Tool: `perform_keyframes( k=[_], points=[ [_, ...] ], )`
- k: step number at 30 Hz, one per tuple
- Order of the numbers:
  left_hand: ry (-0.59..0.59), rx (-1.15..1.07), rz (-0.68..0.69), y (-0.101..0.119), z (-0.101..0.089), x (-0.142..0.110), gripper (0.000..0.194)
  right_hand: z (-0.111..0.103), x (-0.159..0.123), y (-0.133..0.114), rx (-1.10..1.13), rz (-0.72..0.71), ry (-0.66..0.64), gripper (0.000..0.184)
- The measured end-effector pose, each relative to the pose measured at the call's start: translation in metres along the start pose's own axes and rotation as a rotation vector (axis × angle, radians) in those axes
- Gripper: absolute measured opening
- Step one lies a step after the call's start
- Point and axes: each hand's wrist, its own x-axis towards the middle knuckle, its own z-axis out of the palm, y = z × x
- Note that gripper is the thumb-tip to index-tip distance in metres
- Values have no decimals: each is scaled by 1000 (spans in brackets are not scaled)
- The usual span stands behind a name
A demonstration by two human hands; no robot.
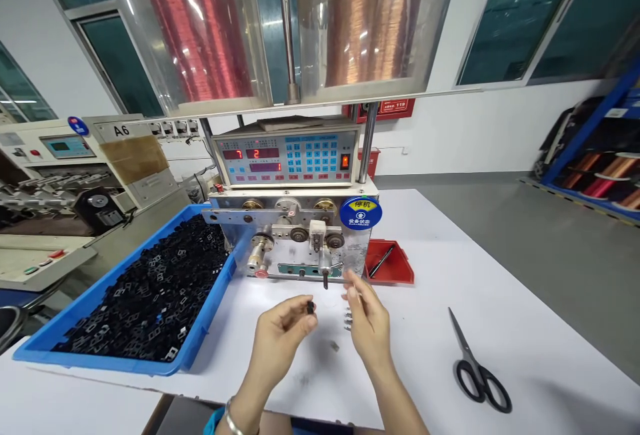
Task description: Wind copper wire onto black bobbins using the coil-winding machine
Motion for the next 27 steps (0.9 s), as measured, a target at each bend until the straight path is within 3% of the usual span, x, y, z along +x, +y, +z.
perform_keyframes(
  k=[2, 6, 11, 14, 19, 22, 24, 27],
  points=[
    [-42, 76, 65, 1, 9, 12, 31, 6, 20, 5, 19, -24, -6, 36],
    [-91, 248, 176, 0, 22, 24, 30, 12, 49, -7, -69, -219, -241, 34],
    [-19, 326, 207, 0, 27, 24, 28, 11, 64, -23, -193, -254, -501, 41],
    [41, 291, 195, 0, 31, 28, 27, 1, 61, -18, -195, -286, -492, 40],
    [39, -46, 31, -1, 34, 43, 25, -33, 28, 12, -342, -136, -201, 26],
    [-21, -213, -46, -3, 32, 52, 36, -41, -7, 31, -522, -115, -297, 20],
    [-38, -247, -64, -5, 31, 56, 42, -37, -31, 40, -609, -138, -374, 19],
    [-53, -222, -33, -7, 29, 59, 48, -21, -56, 46, -721, -171, -375, 14]
  ],
)
